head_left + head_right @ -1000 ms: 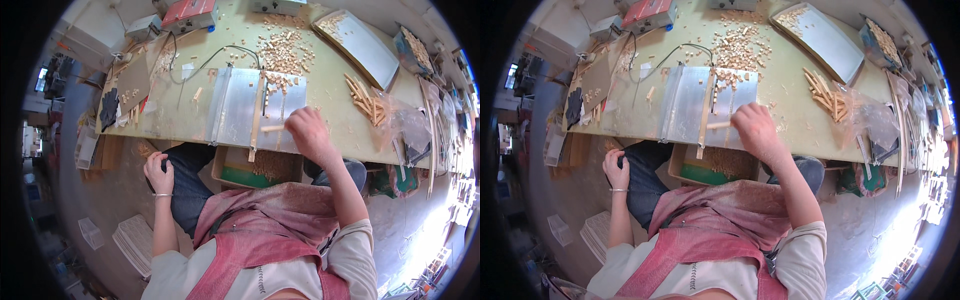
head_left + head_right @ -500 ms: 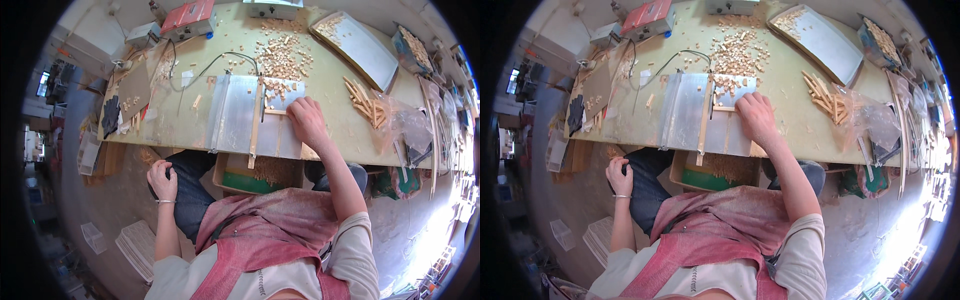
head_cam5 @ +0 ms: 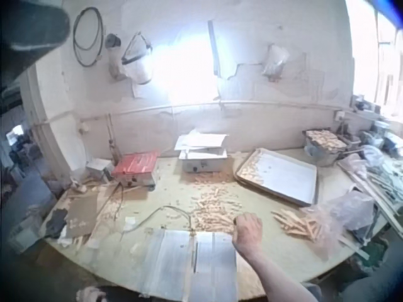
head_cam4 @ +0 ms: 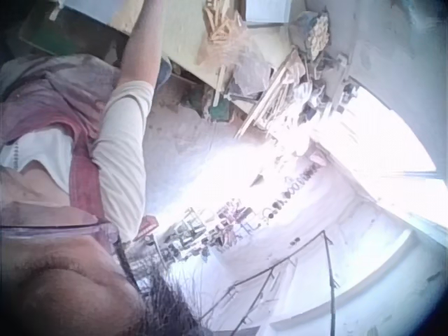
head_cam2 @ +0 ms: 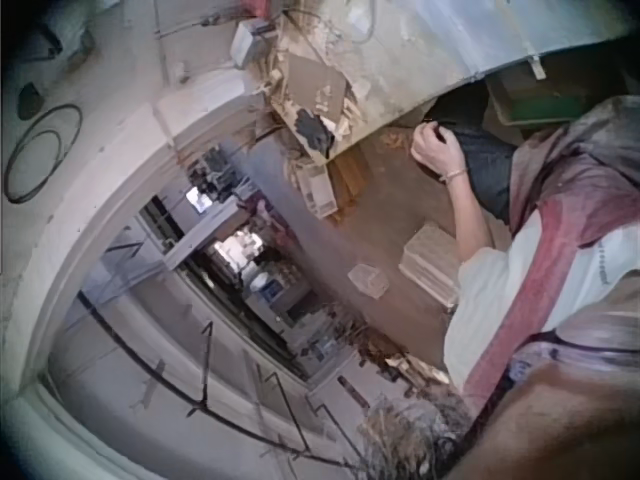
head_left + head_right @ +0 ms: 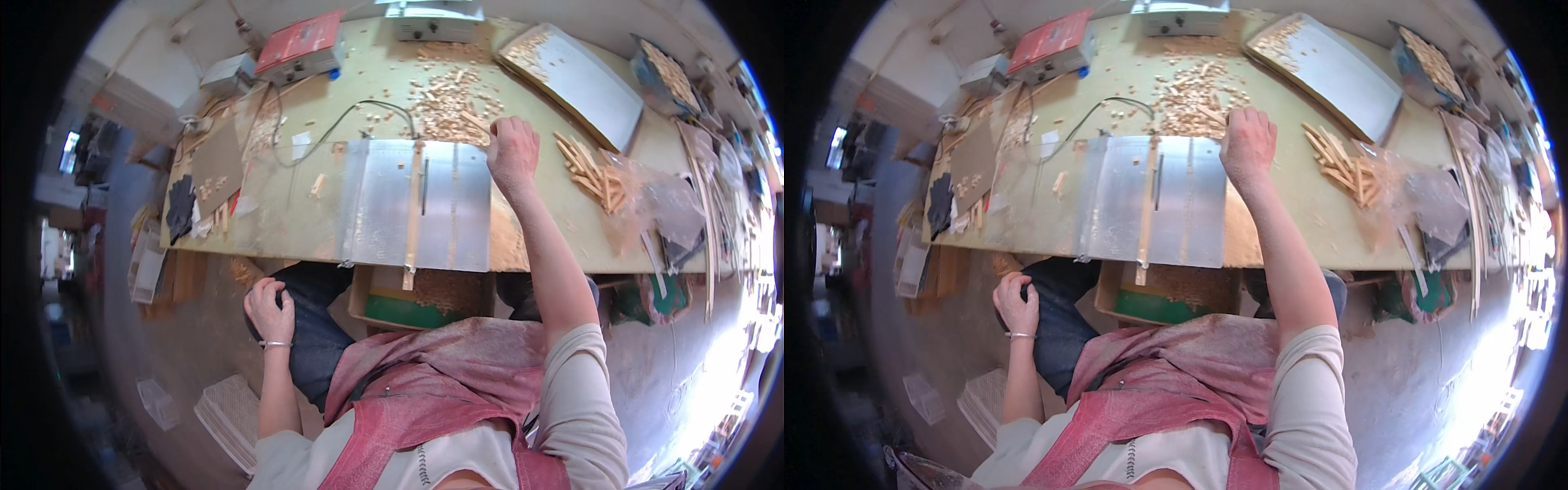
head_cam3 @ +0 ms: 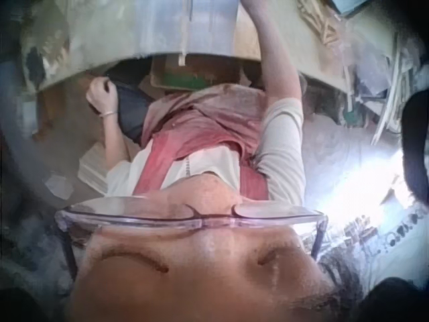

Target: The person sits on the floor and repeatedly feeds small wooden sticks into a table-mounted shaping machine. They guide each stick through the cutter with both hands, then place the finished pieces on the table to the right. The process is repeated continuously throughout the clip.

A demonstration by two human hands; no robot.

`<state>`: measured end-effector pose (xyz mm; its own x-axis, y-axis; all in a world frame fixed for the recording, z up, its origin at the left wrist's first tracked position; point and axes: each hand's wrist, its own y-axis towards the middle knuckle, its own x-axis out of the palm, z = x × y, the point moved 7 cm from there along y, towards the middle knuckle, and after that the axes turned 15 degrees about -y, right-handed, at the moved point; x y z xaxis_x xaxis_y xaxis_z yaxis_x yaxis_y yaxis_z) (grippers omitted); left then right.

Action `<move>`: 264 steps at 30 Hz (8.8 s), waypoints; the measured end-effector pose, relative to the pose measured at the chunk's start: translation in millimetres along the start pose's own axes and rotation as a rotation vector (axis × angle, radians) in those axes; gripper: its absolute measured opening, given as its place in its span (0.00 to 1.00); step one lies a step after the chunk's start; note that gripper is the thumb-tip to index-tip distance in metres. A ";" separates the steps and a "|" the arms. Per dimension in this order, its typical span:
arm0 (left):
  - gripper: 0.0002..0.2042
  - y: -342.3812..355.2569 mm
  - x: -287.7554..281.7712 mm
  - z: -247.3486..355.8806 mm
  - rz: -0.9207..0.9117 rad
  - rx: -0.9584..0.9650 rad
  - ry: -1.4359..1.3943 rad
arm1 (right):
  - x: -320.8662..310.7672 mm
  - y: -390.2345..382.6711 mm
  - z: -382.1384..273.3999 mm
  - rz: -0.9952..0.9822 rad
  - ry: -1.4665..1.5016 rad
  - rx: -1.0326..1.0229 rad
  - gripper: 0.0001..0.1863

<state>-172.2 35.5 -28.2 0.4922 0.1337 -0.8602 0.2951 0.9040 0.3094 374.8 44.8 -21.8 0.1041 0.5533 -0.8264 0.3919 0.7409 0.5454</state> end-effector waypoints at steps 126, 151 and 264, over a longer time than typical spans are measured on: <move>0.10 0.3 8.2 153.7 -0.054 0.271 -0.641 | -101.8 -130.0 -78.8 -0.455 0.061 -0.384 0.24; 0.40 12.0 98.5 222.7 -0.242 0.256 -0.396 | -76.7 -155.0 -60.5 -0.069 1.054 0.592 0.31; 0.26 -49.9 43.1 170.5 -0.096 0.238 -0.673 | -49.4 -106.0 -94.6 -0.287 0.176 -0.202 0.25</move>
<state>-26.1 -73.1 -11.6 0.8304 -0.2908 -0.4753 0.4953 0.7760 0.3906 241.7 -25.1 -25.5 -0.1486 0.3568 -0.9223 0.1922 0.9253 0.3270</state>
